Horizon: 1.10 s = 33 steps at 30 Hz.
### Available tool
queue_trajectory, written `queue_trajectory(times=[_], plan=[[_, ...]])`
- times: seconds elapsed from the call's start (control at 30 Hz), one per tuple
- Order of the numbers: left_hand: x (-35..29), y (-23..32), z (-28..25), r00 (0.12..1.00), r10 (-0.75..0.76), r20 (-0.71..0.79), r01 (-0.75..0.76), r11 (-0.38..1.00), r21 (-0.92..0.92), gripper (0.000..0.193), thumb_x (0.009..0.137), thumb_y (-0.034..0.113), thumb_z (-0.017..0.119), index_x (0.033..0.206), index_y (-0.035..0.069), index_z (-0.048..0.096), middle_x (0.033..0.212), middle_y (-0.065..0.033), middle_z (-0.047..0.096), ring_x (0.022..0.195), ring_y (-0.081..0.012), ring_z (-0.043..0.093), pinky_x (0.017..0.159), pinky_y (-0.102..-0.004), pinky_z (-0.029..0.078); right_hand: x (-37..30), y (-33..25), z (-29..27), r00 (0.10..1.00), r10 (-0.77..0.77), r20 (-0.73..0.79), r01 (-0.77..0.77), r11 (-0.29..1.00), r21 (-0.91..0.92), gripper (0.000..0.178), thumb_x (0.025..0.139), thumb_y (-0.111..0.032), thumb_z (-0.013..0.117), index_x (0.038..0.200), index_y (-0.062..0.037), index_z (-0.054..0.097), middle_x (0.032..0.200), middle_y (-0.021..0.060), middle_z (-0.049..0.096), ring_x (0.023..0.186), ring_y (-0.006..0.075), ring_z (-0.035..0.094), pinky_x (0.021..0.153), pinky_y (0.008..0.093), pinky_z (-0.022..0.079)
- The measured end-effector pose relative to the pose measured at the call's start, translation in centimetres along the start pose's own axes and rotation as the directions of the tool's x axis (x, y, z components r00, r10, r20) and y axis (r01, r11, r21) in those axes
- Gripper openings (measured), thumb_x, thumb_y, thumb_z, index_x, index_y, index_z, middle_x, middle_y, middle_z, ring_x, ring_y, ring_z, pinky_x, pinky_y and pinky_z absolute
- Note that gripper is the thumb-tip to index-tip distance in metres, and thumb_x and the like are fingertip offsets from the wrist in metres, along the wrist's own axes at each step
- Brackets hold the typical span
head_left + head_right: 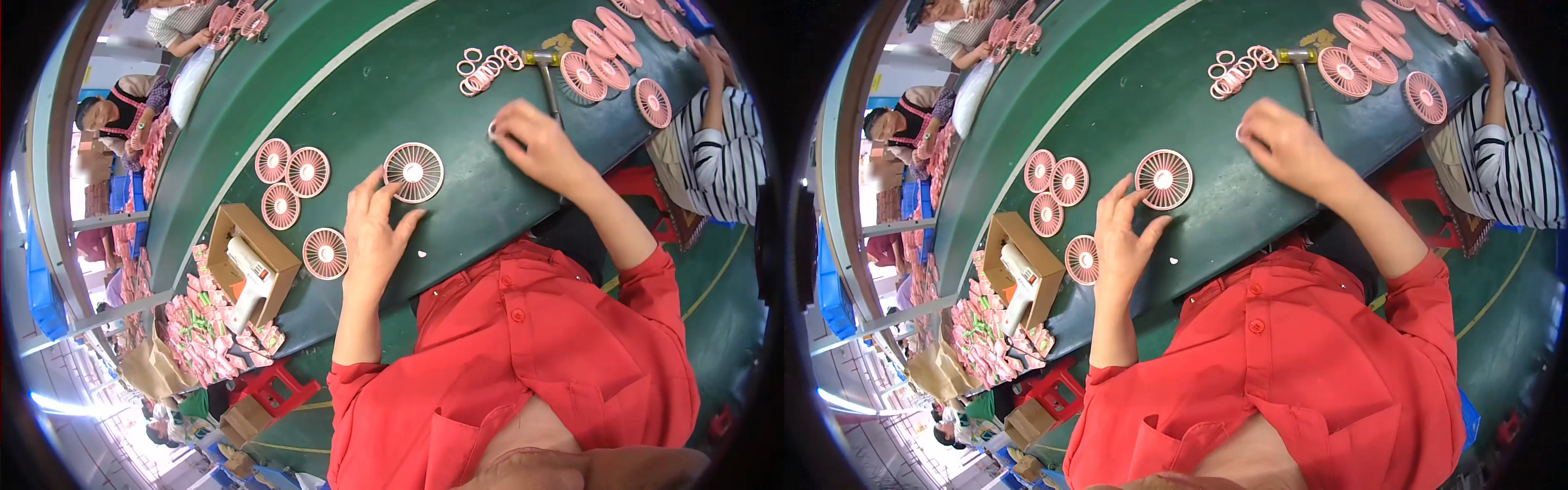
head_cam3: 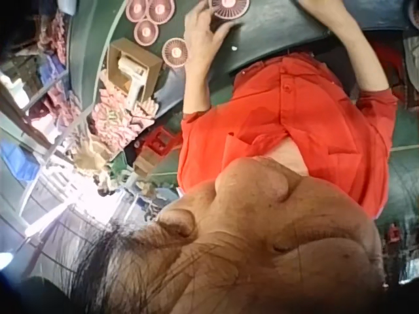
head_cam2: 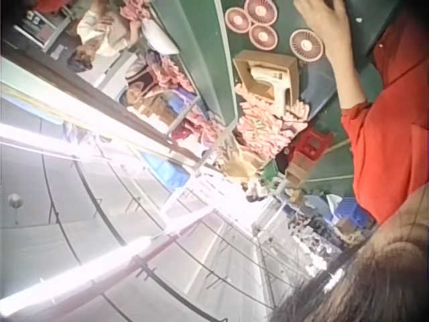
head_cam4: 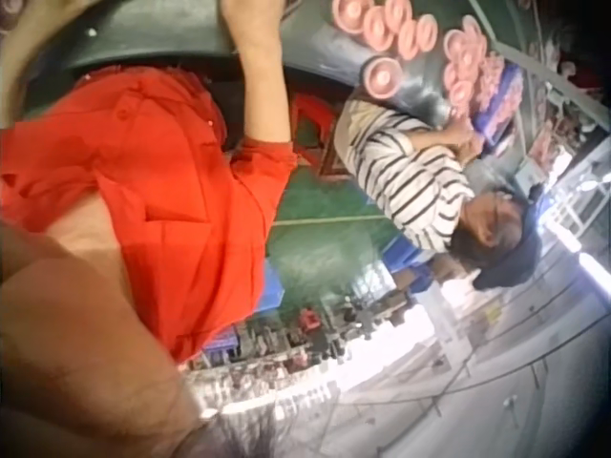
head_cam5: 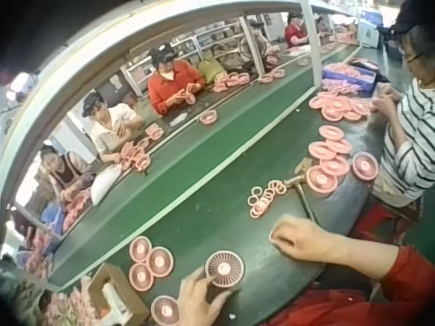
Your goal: The person assembles fan covers by inserting small plastic rings into them by hand, tapping the pieces into place with a hammer, and gathering the assembled fan covers into a basket.
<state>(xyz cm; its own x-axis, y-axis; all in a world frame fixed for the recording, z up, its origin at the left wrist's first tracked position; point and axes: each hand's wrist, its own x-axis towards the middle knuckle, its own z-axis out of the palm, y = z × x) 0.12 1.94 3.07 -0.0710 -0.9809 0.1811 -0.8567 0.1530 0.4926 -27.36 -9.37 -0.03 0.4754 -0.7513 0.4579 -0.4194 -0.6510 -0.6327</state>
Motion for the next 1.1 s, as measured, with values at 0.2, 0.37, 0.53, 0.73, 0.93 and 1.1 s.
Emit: queue_trajectory(times=[0.2,0.37,0.53,0.73,0.93,1.1], plan=[[2.0,0.3,1.9,0.997,0.074,0.023,-0.077,0.976,0.202,0.053,0.064,0.025,0.088,0.103,0.001,0.062,0.145,-0.0287,0.041,0.13,-0.0428,0.045,0.104,-0.0453,0.043,-1.7,-0.5,-0.3,0.975,-0.086,0.204,0.156,0.922,-0.353,0.008,0.079,-0.002,0.068,0.084,0.0019,0.064,0.096,0.015,0.061,0.079,0.0321,0.061,0.072,0.0408,0.052],[2.4,-0.5,3.6,0.973,0.218,-0.072,-0.205,0.966,0.161,0.039,0.075,0.017,0.08,0.103,0.0,0.06,0.127,-0.0311,0.057,0.113,-0.046,0.059,0.095,-0.0482,0.051,-0.8,-1.4,0.0,0.956,0.214,0.201,-0.217,0.976,-0.008,0.019,0.085,-0.004,0.068,0.101,0.0051,0.064,0.098,0.012,0.06,0.075,0.0221,0.061,0.07,0.0331,0.053],[1.7,1.7,4.2,0.939,-0.337,0.061,0.297,0.712,-0.637,0.022,0.096,0.016,0.061,0.108,-0.002,0.06,0.1,-0.015,0.07,0.091,-0.0218,0.069,0.077,-0.0321,0.053,-1.4,-4.4,0.6,0.925,0.319,0.204,-0.376,0.708,0.598,0.028,0.09,-0.003,0.066,0.116,0.005,0.063,0.101,0.0055,0.057,0.086,0.0083,0.056,0.072,0.0225,0.049],[1.6,5.6,4.6,0.878,-0.262,0.402,0.384,-0.119,-0.916,0.022,0.098,0.011,0.057,0.115,-0.002,0.06,0.109,-0.0097,0.067,0.096,-0.0158,0.067,0.083,-0.0326,0.058,-2.1,-6.4,1.3,0.985,0.161,-0.054,-0.139,0.948,0.286,0.028,0.084,-0.001,0.071,0.111,0.0003,0.066,0.092,0.0075,0.058,0.071,0.0134,0.058,0.062,0.0266,0.048],[1.3,5.9,4.9,0.881,-0.241,0.406,0.373,-0.174,-0.912,0.023,0.097,0.007,0.053,0.116,-0.003,0.06,0.11,-0.0125,0.067,0.096,-0.0211,0.068,0.082,-0.0375,0.061,-1.8,-7.5,1.2,0.986,0.089,-0.141,-0.051,0.967,0.25,0.019,0.085,-0.006,0.071,0.104,-0.0017,0.067,0.087,0.0105,0.057,0.073,0.0242,0.062,0.063,0.0342,0.052],[0.8,6.3,5.4,0.908,-0.236,0.348,0.312,-0.175,-0.934,0.021,0.099,0.008,0.056,0.117,-0.001,0.059,0.111,-0.0109,0.067,0.097,-0.0186,0.067,0.086,-0.034,0.058,-2.0,-8.0,1.4,0.988,0.094,-0.126,-0.071,0.982,0.176,0.025,0.083,-0.003,0.072,0.106,-0.0003,0.065,0.091,0.011,0.058,0.078,0.0242,0.062,0.066,0.033,0.052]])
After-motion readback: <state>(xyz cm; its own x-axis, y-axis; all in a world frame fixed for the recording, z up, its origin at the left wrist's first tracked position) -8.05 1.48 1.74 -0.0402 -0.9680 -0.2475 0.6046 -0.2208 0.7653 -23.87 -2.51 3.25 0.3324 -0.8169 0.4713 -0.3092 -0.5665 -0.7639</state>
